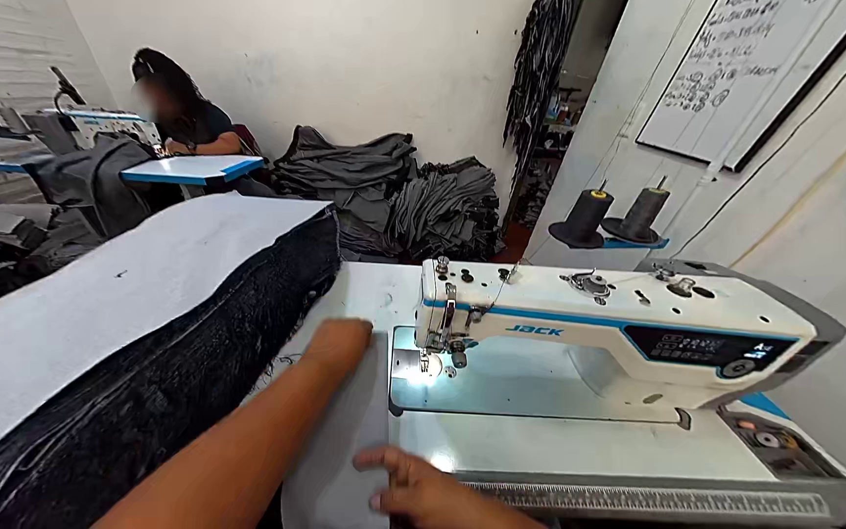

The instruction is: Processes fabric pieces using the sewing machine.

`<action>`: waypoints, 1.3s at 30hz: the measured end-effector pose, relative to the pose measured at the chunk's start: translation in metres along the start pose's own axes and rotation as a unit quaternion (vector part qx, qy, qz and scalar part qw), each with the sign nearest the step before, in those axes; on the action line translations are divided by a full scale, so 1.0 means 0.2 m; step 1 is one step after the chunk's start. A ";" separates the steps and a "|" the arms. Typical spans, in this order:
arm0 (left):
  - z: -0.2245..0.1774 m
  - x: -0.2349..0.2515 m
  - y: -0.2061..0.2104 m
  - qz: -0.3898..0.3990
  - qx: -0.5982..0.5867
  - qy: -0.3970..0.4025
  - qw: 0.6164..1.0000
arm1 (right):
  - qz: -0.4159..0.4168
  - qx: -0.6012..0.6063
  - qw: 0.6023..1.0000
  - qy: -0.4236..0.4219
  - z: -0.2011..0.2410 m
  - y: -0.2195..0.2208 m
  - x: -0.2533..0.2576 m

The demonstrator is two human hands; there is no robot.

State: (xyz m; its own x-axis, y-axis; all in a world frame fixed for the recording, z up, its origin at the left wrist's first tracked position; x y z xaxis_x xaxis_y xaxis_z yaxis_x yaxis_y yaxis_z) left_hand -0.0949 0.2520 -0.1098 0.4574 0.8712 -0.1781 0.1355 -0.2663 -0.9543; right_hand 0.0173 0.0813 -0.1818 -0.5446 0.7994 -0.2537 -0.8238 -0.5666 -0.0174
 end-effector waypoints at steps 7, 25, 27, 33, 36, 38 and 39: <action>-0.15 0.07 0.54 0.054 -0.117 0.067 0.989 | -0.122 -0.451 0.883 0.047 -0.13 -0.26 -0.10; -0.14 0.33 0.48 0.024 -0.110 0.079 0.991 | -0.190 -0.518 0.825 0.126 -0.17 -0.55 0.18; -0.14 0.32 0.48 0.019 -0.108 0.085 0.990 | -0.193 -0.520 0.823 0.122 -0.17 -0.54 0.18; -0.14 0.33 0.48 0.006 -0.102 0.087 0.991 | -0.193 -0.520 0.825 0.110 -0.19 -0.54 0.17; -0.13 0.34 0.48 0.007 -0.093 0.094 0.991 | -0.194 -0.521 0.825 0.100 -0.19 -0.54 0.16; -0.12 0.37 0.48 -0.002 -0.087 0.094 0.992 | -0.197 -0.516 0.828 0.090 -0.19 -0.54 0.16; -0.12 0.39 0.47 -0.009 -0.086 0.090 0.992 | -0.200 -0.515 0.829 0.084 -0.19 -0.54 0.16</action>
Point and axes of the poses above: each hand's wrist, its own x-axis towards the middle knuckle, its own y-axis out of the palm, z = x × y, the point moved 3 cm from there along x, towards the middle knuckle, and after that the axes turned 6 degrees about -x, right-handed, at the moved point
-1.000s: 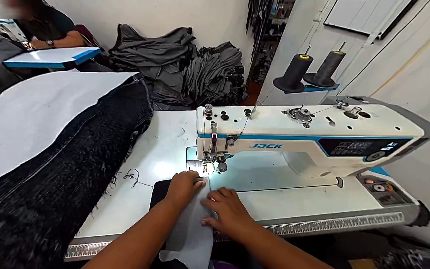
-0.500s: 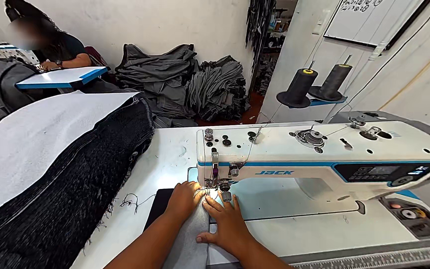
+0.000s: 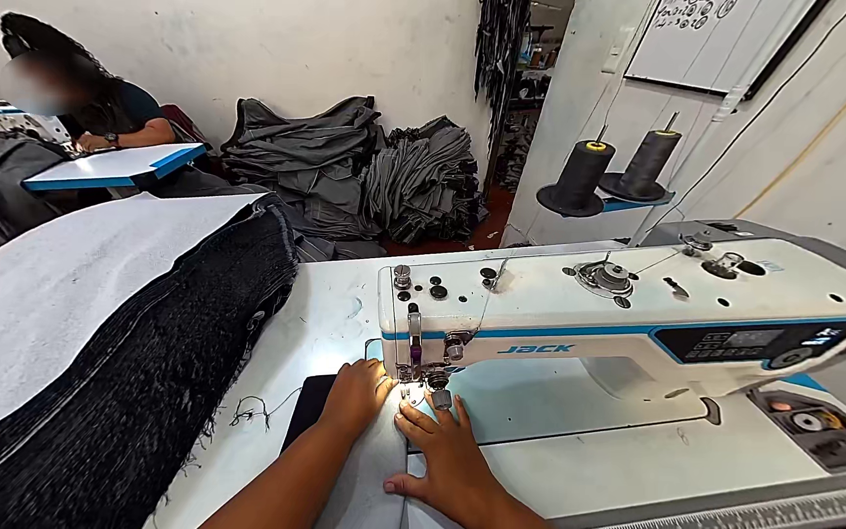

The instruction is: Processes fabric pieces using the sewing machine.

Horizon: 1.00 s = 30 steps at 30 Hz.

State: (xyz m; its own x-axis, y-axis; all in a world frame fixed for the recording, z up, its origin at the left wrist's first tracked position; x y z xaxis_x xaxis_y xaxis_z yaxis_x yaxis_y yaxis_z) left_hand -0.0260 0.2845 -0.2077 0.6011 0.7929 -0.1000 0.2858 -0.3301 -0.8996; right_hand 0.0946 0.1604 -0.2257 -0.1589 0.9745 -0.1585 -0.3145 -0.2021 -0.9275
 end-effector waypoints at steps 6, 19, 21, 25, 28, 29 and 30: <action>0.03 0.13 -0.04 -0.090 0.013 0.007 0.996 | -0.009 0.008 1.000 -0.002 0.00 0.00 -0.01; 0.04 0.14 -0.04 -0.103 0.007 -0.019 0.994 | -0.013 0.011 1.000 -0.010 -0.01 0.00 0.00; 0.05 0.11 -0.04 -0.059 0.024 -0.049 0.997 | 0.001 0.010 1.000 -0.018 0.00 0.02 -0.03; 0.03 -0.06 -0.08 0.037 0.048 -0.073 0.995 | 0.007 0.028 0.998 -0.047 0.08 0.08 -0.19; 0.02 -0.16 -0.09 0.057 0.008 -0.102 0.993 | -0.001 0.026 0.998 -0.064 0.12 0.11 -0.26; 0.03 -0.18 -0.09 0.064 -0.005 -0.116 0.991 | 0.012 0.025 0.998 -0.065 0.14 0.11 -0.26; 0.03 -0.19 -0.10 0.073 -0.015 -0.128 0.989 | 0.022 0.023 0.997 -0.065 0.15 0.11 -0.27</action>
Point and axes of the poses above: each hand's wrist, its own x-axis towards the middle knuckle, its own y-axis out of the palm, z = x × y, the point moved 3 cm from there along x, towards the middle knuckle, and after that the axes turned 6 degrees about -x, right-handed, at the moved point
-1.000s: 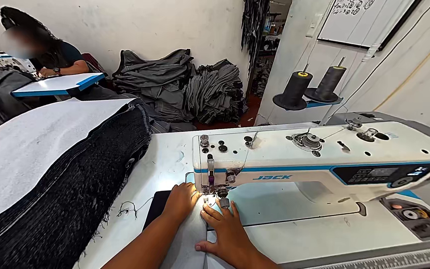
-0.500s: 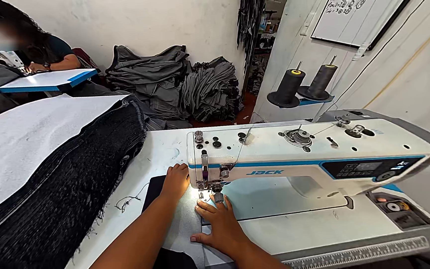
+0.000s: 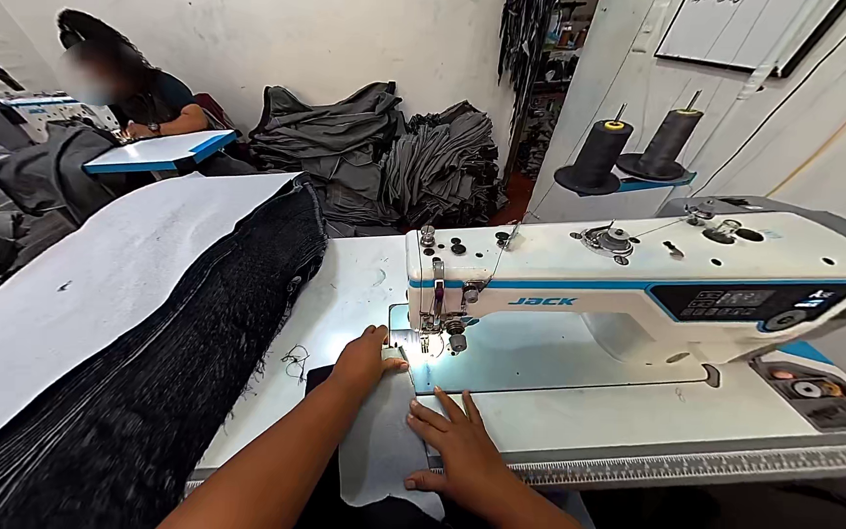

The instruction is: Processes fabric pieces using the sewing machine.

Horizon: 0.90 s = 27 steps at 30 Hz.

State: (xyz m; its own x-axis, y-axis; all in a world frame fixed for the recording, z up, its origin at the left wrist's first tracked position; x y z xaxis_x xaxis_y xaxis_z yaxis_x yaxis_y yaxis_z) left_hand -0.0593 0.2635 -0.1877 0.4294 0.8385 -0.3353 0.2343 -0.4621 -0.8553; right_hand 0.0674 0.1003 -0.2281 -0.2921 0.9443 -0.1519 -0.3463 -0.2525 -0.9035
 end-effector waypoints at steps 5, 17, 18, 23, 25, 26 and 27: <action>-0.01 -0.18 -0.17 0.057 -0.124 0.055 0.989 | -0.091 0.012 0.996 -0.021 -0.02 0.01 -0.05; -0.18 -0.71 -0.54 -0.016 -0.241 0.315 0.918 | -0.137 0.653 0.723 -0.179 0.29 -0.49 0.14; -0.17 -0.71 -0.55 -0.037 -0.255 0.315 0.914 | -0.166 0.634 0.733 -0.183 0.31 -0.49 0.13; -0.16 -0.68 -0.52 -0.120 -0.261 0.389 0.876 | -0.303 0.526 0.766 -0.211 0.35 -0.51 0.05; -0.19 -0.69 -0.50 -0.131 -0.251 0.425 0.860 | -0.322 0.498 0.771 -0.231 0.34 -0.53 0.02; -0.21 -0.69 -0.49 -0.145 -0.233 0.441 0.855 | -0.330 0.480 0.776 -0.241 0.33 -0.55 0.01; -0.22 -0.70 -0.48 -0.165 -0.207 0.453 0.851 | -0.337 0.465 0.780 -0.250 0.32 -0.57 0.00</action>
State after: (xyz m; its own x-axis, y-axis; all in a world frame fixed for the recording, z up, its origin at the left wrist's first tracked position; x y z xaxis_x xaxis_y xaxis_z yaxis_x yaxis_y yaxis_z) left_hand -0.1030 0.1770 -0.0407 0.7332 0.4627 0.4984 0.6793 -0.4643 -0.5683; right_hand 0.0507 0.1156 -0.0989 0.0038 0.7872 0.6167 -1.0000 0.0015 0.0044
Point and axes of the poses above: each hand's wrist, its own x-axis towards the middle knuckle, its own y-axis out of the palm, z = x × y, the point moved 3 cm from there along x, towards the middle knuckle, and after that the axes turned 6 degrees about -x, right-handed, at the moved point
